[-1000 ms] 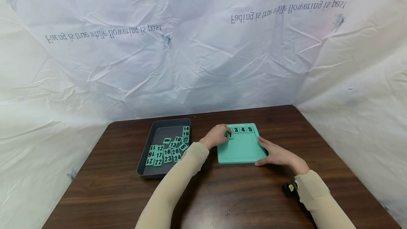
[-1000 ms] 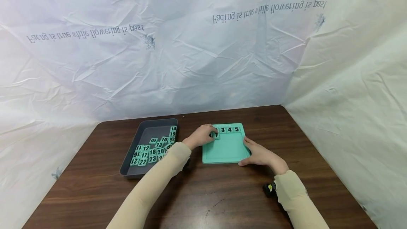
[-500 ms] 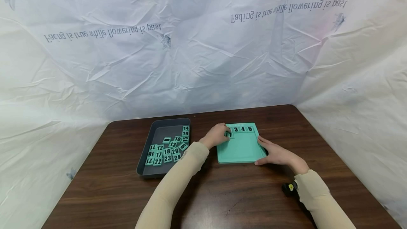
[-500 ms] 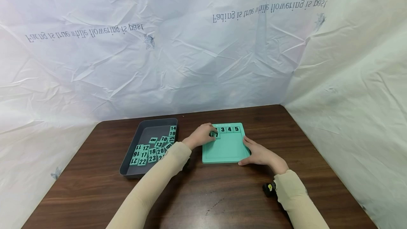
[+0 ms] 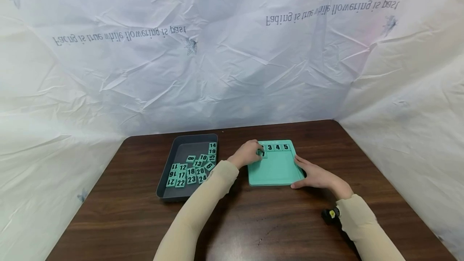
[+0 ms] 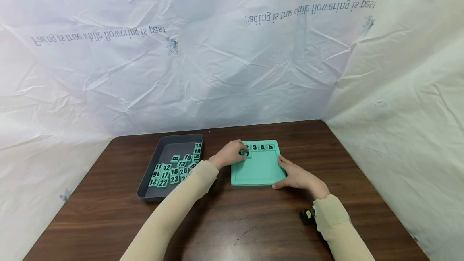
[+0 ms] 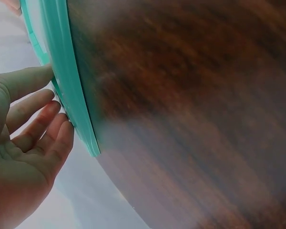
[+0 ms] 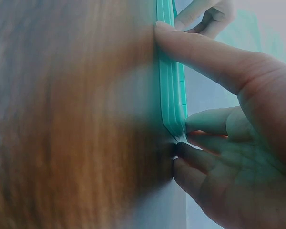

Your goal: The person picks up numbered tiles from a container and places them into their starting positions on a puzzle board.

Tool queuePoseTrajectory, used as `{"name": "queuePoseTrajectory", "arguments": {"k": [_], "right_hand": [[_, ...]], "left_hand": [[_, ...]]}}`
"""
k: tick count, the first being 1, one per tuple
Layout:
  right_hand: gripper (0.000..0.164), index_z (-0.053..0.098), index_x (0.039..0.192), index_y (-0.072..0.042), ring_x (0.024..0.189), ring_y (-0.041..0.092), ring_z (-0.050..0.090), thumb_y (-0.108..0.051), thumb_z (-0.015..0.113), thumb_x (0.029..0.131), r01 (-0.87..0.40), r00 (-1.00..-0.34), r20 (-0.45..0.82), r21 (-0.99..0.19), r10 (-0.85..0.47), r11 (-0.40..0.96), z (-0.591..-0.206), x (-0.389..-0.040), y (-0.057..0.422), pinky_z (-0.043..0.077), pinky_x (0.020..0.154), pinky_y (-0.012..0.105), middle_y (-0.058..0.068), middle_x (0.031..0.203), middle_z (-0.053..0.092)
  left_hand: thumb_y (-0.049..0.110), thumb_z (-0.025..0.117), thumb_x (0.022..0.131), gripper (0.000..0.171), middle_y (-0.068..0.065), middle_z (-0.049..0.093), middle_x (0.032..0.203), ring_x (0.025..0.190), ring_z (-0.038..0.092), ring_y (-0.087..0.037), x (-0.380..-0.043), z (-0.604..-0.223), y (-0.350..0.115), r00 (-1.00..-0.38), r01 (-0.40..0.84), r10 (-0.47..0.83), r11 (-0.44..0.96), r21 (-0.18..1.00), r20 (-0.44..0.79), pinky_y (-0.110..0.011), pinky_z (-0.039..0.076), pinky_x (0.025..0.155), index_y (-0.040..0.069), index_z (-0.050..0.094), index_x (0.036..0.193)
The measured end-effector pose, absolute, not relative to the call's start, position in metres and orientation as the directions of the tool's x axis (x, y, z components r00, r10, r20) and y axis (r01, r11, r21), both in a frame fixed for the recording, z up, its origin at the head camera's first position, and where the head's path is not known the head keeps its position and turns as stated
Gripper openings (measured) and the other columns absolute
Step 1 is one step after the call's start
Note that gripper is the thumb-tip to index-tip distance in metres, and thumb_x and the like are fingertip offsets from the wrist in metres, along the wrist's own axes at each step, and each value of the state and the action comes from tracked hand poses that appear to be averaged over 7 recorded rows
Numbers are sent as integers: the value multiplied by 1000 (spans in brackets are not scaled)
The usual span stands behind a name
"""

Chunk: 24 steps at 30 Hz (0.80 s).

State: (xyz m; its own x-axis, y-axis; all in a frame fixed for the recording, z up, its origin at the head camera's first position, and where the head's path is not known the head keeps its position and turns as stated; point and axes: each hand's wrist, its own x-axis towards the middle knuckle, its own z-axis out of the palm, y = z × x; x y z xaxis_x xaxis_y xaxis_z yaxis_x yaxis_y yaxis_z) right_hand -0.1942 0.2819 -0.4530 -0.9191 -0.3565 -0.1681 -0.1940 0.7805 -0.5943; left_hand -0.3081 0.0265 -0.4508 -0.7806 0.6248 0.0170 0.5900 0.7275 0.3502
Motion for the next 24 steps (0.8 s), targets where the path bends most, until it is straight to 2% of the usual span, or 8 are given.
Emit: {"name": "queuePoseTrajectory", "arguments": {"k": [6, 11, 19, 24], "right_hand": [[111, 19, 155, 12, 146, 53, 16, -45, 81, 84, -186, -919, -175, -595, -352, 782, -453, -195, 281, 28, 110, 66, 30, 163, 9], [111, 19, 155, 12, 146, 52, 17, -46, 81, 83, -179, -923, -176, -589, -341, 788, -455, -196, 282, 28, 111, 66, 30, 163, 10], [111, 19, 155, 12, 146, 52, 15, -45, 81, 83, -189, -922, -166, -597, -351, 779, -456, -195, 284, 28, 111, 66, 30, 163, 9], [110, 19, 155, 12, 146, 53, 16, -45, 81, 84, -193, -922, -162, -597, -353, 779, -457, -197, 285, 28, 111, 66, 30, 163, 9]], "left_hand": [[19, 72, 96, 38, -8, 61, 128, 114, 60, -21, -311, -448, 22, -771, 600, 637, 725, 338, 2, -29, 54, 84, 8, 67, 132], [19, 71, 96, 41, -10, 58, 133, 117, 59, -23, -317, -435, 12, -773, 589, 634, 717, 373, 3, -33, 54, 89, 8, 65, 134], [19, 69, 98, 41, -12, 51, 147, 139, 44, -30, -332, -404, -23, -821, 533, 569, 741, 409, 40, -44, 44, 108, 8, 63, 137], [18, 70, 97, 41, -12, 54, 144, 133, 50, -31, -342, -389, -55, -848, 507, 525, 761, 405, 76, -46, 47, 105, 8, 63, 136]]}}
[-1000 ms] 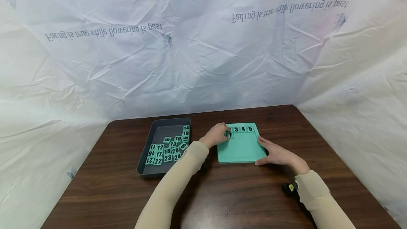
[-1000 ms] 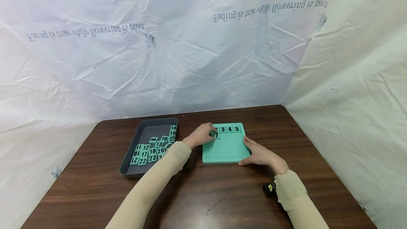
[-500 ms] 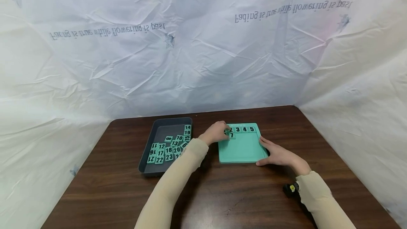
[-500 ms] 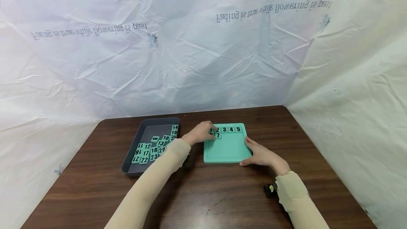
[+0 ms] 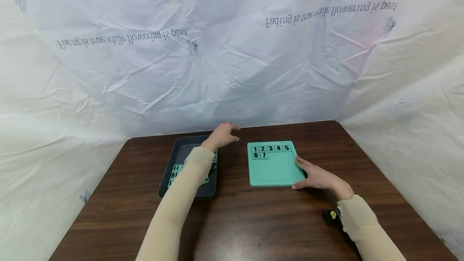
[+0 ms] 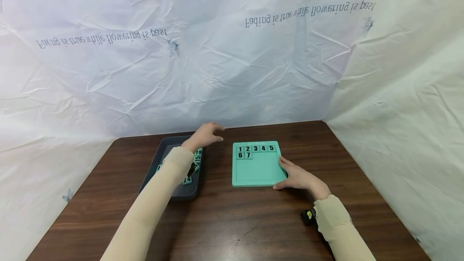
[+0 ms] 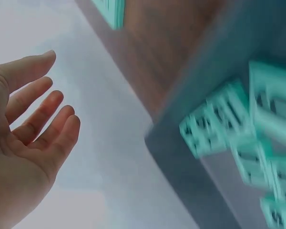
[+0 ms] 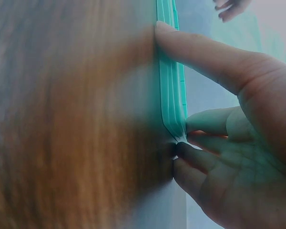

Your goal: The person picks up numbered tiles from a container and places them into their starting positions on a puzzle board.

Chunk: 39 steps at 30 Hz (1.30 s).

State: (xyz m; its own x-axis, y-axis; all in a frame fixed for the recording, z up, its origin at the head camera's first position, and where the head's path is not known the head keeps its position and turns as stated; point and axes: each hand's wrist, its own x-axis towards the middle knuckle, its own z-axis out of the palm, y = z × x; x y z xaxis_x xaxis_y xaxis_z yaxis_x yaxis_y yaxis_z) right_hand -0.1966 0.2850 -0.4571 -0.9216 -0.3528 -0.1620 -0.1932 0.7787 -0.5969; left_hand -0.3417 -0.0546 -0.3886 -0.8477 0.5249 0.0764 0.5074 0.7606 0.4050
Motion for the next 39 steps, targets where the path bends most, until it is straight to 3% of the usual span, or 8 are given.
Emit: {"name": "queuePoseTrajectory", "arguments": {"k": [12, 22, 29, 39], "right_hand": [[111, 19, 155, 13, 147, 52, 15, -45, 81, 84, -191, -922, -163, -599, -351, 777, -454, -196, 284, 28, 111, 66, 30, 163, 9], [111, 18, 155, 12, 147, 52, 15, -45, 81, 84, -194, -920, -164, -597, -356, 778, -453, -196, 282, 27, 111, 67, 30, 163, 9], [111, 19, 155, 12, 147, 52, 16, -46, 81, 84, -188, -923, -166, -594, -348, 782, -455, -196, 283, 28, 111, 67, 29, 163, 9], [111, 19, 155, 12, 147, 52, 16, -46, 81, 83, -178, -925, -170, -597, -340, 782, -455, -196, 282, 28, 111, 66, 29, 163, 10]], "left_hand": [[14, 69, 97, 43, -19, 55, 141, 126, 55, -38, -349, -370, -132, -889, 442, 450, 792, 421, 87, -49, 50, 99, 2, 61, 137], [13, 71, 94, 44, -25, 59, 132, 122, 56, -42, -343, -386, -185, -916, 369, 402, 843, 392, -3, -53, 49, 97, -5, 62, 133], [12, 73, 93, 43, -24, 61, 130, 120, 58, -39, -337, -405, -203, -929, 313, 364, 871, 378, -68, -52, 52, 94, -3, 63, 132], [11, 75, 90, 43, -20, 64, 127, 119, 59, -38, -324, -417, -214, -899, 316, 409, 854, 414, -157, -52, 51, 95, -1, 66, 130]]}}
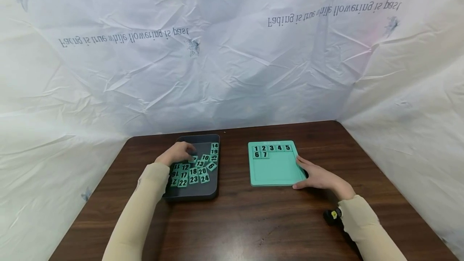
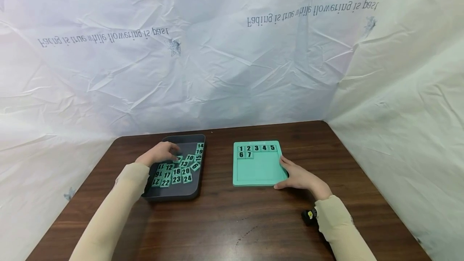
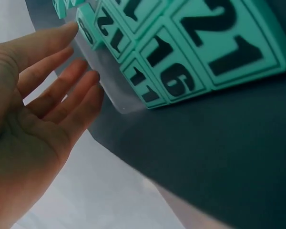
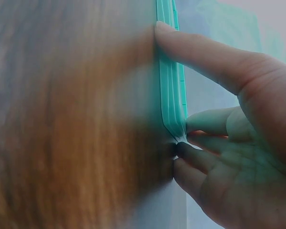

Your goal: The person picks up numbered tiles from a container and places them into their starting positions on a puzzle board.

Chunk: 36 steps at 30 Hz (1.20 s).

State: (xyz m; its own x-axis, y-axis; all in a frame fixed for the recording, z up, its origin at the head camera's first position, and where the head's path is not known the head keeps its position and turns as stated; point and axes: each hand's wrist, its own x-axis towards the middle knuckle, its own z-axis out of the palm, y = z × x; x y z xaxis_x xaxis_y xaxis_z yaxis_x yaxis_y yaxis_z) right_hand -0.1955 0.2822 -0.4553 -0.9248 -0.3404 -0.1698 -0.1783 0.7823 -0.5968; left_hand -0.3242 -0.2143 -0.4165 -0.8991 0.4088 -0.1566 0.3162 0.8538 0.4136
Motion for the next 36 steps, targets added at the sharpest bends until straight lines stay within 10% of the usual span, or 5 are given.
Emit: {"name": "queuePoseTrajectory", "arguments": {"k": [36], "right_hand": [[111, 19, 152, 17, 145, 54, 19, -45, 81, 84, -203, -919, -172, -563, -354, 801, -447, -196, 278, 30, 111, 65, 35, 160, 10]], "left_hand": [[19, 77, 91, 43, -11, 68, 109, 100, 64, -27, -329, -432, -214, -880, 355, 444, 850, 389, -166, -47, 54, 86, 2, 65, 129]]}}
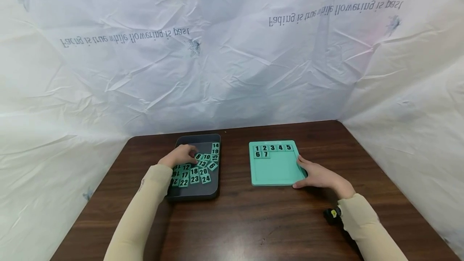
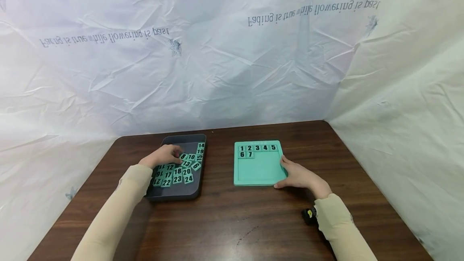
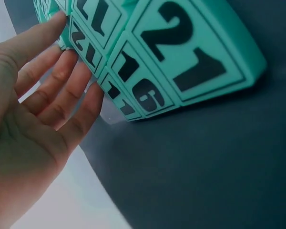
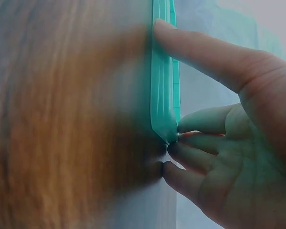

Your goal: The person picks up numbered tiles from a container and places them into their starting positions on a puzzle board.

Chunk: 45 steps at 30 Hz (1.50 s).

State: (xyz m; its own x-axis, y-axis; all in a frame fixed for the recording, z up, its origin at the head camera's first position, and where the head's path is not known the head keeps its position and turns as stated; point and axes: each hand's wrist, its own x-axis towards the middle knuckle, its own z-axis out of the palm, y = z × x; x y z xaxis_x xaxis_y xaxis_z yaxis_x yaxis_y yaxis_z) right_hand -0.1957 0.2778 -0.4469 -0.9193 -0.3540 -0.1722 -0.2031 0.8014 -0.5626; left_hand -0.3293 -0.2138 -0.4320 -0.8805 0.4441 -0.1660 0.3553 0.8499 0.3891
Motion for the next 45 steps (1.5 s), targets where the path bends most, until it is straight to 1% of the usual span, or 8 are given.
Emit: {"name": "queuePoseTrajectory", "arguments": {"k": [4, 11, 16, 19, 27, 34, 39, 45], "right_hand": [[111, 20, 152, 17, 145, 53, 19, -45, 81, 84, -197, -920, -175, -568, -351, 799, -447, -194, 278, 30, 111, 64, 35, 160, 10], [110, 20, 152, 17, 145, 53, 20, -45, 81, 84, -184, -923, -180, -571, -341, 800, -448, -193, 278, 31, 111, 64, 35, 160, 11], [108, 20, 152, 16, 145, 53, 20, -48, 77, 87, -192, -923, -173, -571, -345, 798, -449, -192, 278, 30, 111, 65, 35, 160, 10], [107, 20, 152, 17, 145, 53, 21, -50, 75, 88, -205, -924, -159, -563, -348, 801, -450, -191, 279, 31, 110, 65, 36, 160, 11], [107, 22, 151, 18, 144, 53, 23, -49, 76, 88, -209, -928, -145, -564, -345, 799, -449, -194, 278, 33, 110, 64, 36, 159, 13], [105, 25, 150, 18, 144, 52, 25, -49, 77, 87, -216, -931, -132, -554, -341, 804, -449, -196, 279, 33, 109, 63, 36, 159, 15], [105, 28, 149, 18, 143, 53, 26, -49, 78, 86, -222, -932, -125, -543, -340, 810, -449, -196, 279, 34, 109, 64, 37, 158, 17], [105, 27, 150, 17, 144, 52, 25, -49, 78, 86, -215, -932, -131, -552, -339, 806, -451, -198, 280, 33, 110, 64, 35, 159, 15]], "left_hand": [[20, 77, 92, 39, -11, 67, 109, 101, 64, -27, -329, -435, -212, -887, 356, 436, 855, 377, -150, -47, 53, 88, 3, 67, 125], [23, 76, 92, 35, -12, 68, 107, 97, 65, -25, -328, -437, -211, -894, 364, 432, 854, 373, -117, -46, 55, 85, 2, 69, 119], [27, 75, 93, 39, -14, 68, 112, 99, 65, -27, -328, -433, -213, -913, 336, 397, 862, 380, -93, -46, 55, 86, 1, 68, 122], [27, 73, 94, 42, -17, 67, 115, 102, 65, -30, -329, -427, -213, -920, 332, 387, 858, 392, -68, -48, 55, 86, -2, 67, 123], [31, 71, 96, 43, -20, 63, 125, 110, 62, -35, -333, -408, -206, -932, 322, 363, 835, 446, -6, -51, 52, 89, 1, 65, 126], [32, 71, 96, 45, -19, 62, 129, 113, 61, -34, -340, -392, -180, -931, 329, 361, 778, 535, 47, -51, 52, 91, 2, 63, 129], [30, 70, 97, 45, -19, 63, 127, 115, 61, -34, -346, -384, -153, -919, 358, 388, 753, 553, 67, -49, 52, 93, 0, 63, 130], [30, 70, 97, 43, -16, 63, 126, 115, 61, -31, -352, -377, -116, -900, 398, 427, 730, 555, 84, -46, 53, 92, 3, 63, 129]]}}
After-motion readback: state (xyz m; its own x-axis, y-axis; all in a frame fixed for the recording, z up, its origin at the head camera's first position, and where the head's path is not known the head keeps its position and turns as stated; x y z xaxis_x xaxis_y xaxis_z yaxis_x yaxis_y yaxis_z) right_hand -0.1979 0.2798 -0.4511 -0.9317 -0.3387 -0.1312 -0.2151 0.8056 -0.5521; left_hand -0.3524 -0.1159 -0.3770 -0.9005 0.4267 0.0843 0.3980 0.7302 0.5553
